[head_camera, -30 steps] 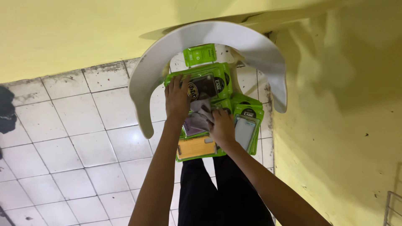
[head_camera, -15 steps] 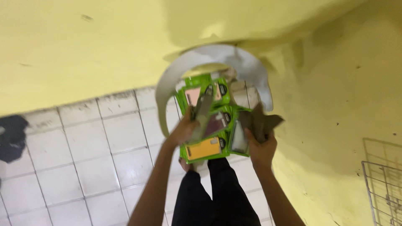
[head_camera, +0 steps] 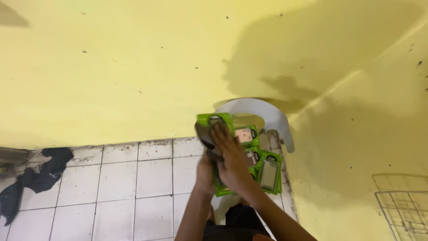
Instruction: The person repeatedly picks up packaged phone cases from a white plastic chair and hangs them on a wall-mounted wire grid display. The person handles multiple cases of different colors and designs, placing them one by one onto hooks on the grid.
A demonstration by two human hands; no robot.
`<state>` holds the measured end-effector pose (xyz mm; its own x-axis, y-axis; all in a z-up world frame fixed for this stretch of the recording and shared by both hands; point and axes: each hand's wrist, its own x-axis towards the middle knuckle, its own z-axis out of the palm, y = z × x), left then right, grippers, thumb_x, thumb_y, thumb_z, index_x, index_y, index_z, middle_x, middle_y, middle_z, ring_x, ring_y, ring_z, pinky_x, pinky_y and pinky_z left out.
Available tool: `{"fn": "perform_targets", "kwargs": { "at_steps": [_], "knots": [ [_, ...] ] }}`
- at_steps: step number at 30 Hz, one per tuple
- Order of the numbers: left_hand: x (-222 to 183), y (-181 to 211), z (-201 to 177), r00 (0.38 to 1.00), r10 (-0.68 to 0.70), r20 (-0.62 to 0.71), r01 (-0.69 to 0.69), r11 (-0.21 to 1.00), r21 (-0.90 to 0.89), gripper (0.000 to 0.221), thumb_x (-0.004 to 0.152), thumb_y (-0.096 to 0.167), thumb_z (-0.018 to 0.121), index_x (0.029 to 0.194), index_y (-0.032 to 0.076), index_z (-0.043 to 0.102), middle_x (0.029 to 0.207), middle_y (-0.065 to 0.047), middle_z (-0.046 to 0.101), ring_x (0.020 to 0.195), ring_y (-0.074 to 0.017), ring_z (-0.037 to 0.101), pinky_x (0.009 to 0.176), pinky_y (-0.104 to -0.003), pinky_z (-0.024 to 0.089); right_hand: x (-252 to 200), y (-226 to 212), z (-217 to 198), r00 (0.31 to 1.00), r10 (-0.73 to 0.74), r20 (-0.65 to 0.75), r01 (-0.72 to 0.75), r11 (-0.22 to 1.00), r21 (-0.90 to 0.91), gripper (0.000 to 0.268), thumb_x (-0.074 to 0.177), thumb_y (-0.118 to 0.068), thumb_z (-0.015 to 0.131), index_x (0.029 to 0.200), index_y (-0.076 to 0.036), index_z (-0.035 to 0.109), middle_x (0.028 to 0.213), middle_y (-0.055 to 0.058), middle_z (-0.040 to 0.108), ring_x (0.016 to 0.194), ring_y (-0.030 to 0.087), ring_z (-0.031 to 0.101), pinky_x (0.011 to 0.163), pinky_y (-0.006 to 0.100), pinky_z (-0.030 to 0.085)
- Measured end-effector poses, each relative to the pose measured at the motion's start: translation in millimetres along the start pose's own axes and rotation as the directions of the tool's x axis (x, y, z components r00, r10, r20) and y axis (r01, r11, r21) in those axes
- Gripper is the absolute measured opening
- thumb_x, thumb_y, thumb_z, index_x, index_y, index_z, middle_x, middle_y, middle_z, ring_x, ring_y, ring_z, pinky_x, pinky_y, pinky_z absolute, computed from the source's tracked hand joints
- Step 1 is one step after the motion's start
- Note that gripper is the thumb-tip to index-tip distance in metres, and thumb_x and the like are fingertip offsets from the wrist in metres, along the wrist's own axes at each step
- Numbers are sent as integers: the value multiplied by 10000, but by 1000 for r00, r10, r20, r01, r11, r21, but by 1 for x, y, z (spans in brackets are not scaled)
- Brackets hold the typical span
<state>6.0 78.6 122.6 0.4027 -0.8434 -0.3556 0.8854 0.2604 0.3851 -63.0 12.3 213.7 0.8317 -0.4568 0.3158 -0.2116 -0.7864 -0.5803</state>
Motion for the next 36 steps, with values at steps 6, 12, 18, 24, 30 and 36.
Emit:
{"fn": "perform_targets", "kwargs": {
  "at_steps": [6,12,18,24,30,36],
  "knots": [
    [-22,64,9,974,211,78,-206,976,-65,637,1077,515,338,1507,54,428,1357,-186,583,1200,-351,582,990,-504,531,-67,-41,7,990,-65,128,53,994,97,844,757,63,645,1556,-62,403,1667,133,317,1553,405,233,1240,517,203],
    [-38,132,58,937,350,16,-351,936,33,566,1083,385,290,1518,41,402,1390,-222,592,1248,-357,614,1037,-504,534,-139,37,56,807,530,260,-589,689,422,515,971,-115,586,1469,1,523,1530,149,519,1434,331,452,1190,424,334],
    [-52,110,77,952,289,97,-304,872,383,617,998,206,430,1591,221,260,1432,-174,568,1262,-297,591,1077,-456,498,-123,122,-3,910,413,37,-409,909,-78,716,851,-99,668,1516,-27,411,1380,175,590,1225,329,615,1046,393,491],
    [-48,8,63,855,288,431,-510,619,598,514,1115,229,457,1606,79,468,1665,-171,365,1523,-287,390,1224,-429,362,-64,26,-12,937,201,-285,-43,877,478,498,1077,-24,461,1568,-78,394,1588,210,457,1480,377,434,1214,512,336],
    [-56,2,13,896,-25,444,89,988,-124,691,1056,487,367,1556,11,352,1473,-198,557,1336,-331,558,1118,-437,470,-33,-33,-31,947,-1,-320,-34,994,-106,857,787,8,659,1587,-126,383,1702,130,275,1550,441,263,1247,583,199],
    [-71,6,23,870,-120,478,221,962,-160,651,1113,522,323,1549,45,407,1441,-200,535,1267,-337,573,1045,-469,517,17,-25,-28,973,-9,-231,-55,962,-266,810,906,-147,709,1619,-175,325,1721,38,137,1565,435,17,1235,659,66]
  ]
}}
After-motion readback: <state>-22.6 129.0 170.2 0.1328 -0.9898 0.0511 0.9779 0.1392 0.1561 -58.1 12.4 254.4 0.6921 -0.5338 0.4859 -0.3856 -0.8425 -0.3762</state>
